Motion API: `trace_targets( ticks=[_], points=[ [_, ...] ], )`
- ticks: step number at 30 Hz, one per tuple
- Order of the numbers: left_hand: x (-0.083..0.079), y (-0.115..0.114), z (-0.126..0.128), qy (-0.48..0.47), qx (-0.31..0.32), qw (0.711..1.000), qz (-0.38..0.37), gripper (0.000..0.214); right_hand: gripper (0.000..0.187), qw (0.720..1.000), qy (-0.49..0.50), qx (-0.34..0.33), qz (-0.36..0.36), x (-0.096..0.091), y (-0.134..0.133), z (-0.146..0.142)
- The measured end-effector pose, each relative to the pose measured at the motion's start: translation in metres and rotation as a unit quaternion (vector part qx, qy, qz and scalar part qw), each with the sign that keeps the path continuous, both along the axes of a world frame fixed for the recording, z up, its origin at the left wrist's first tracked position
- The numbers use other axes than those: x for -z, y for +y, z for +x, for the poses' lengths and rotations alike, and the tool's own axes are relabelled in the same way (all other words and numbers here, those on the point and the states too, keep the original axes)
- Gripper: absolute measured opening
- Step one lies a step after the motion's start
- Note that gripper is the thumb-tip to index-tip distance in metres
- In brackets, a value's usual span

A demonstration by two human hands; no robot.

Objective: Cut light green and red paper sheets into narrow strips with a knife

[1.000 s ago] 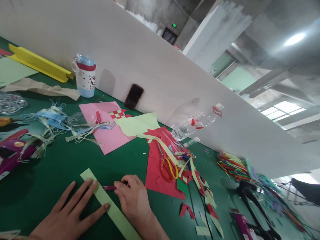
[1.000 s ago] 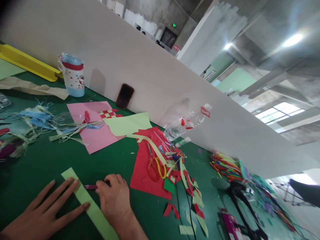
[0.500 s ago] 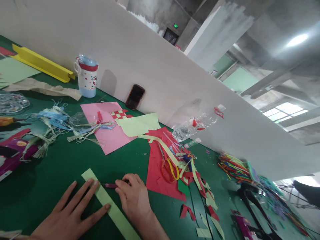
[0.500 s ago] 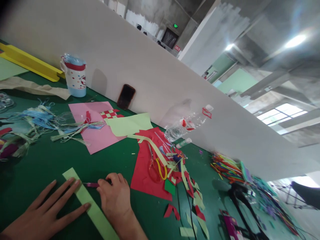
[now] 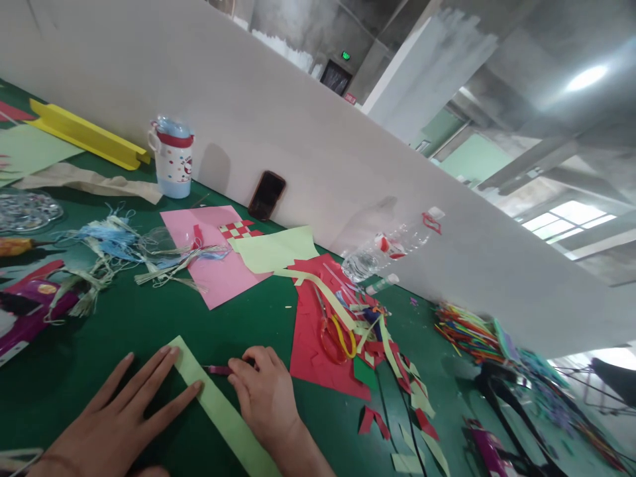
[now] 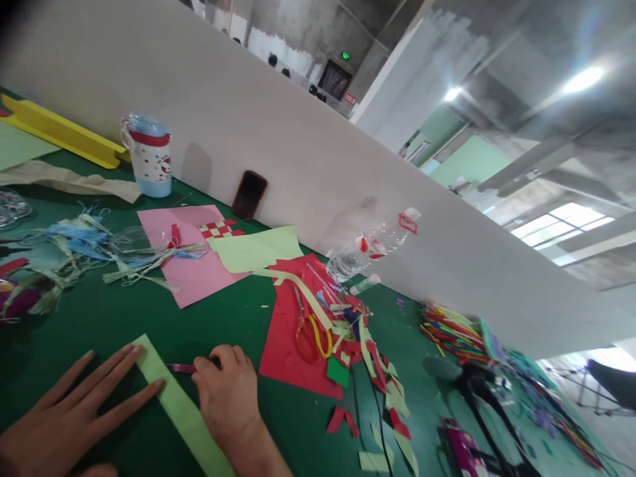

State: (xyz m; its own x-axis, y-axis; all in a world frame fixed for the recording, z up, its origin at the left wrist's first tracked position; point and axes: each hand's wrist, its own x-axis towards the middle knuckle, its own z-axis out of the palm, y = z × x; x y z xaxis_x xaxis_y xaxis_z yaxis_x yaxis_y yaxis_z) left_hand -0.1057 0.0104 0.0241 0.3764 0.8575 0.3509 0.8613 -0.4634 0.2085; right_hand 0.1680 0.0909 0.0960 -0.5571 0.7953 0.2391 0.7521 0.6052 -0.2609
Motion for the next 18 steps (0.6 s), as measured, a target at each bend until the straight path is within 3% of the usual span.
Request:
trace_targets(
  ticks=[6,10,13,18],
  points=[
    [-0.008,-0.003,0.009,-0.040,-0.032,0.999,-0.004,0.099,0.015,1.000,-0.015,0.001,0.005,0.000,-0.002,-0.006],
    [0.001,-0.002,0.001,0.000,0.000,1.000,-0.020,0.098,0.014,1.000,-0.015,0.010,0.003,-0.001,0.000,-0.006],
    [0.007,-0.003,-0.003,0.000,-0.010,0.999,-0.051,0.097,0.014,1.000,-0.020,0.009,-0.002,-0.002,0.001,-0.008],
    [0.006,-0.004,0.001,-0.019,-0.019,0.997,-0.066,0.092,0.015,1.000,-0.028,0.003,-0.007,-0.003,0.005,-0.011]
  ],
)
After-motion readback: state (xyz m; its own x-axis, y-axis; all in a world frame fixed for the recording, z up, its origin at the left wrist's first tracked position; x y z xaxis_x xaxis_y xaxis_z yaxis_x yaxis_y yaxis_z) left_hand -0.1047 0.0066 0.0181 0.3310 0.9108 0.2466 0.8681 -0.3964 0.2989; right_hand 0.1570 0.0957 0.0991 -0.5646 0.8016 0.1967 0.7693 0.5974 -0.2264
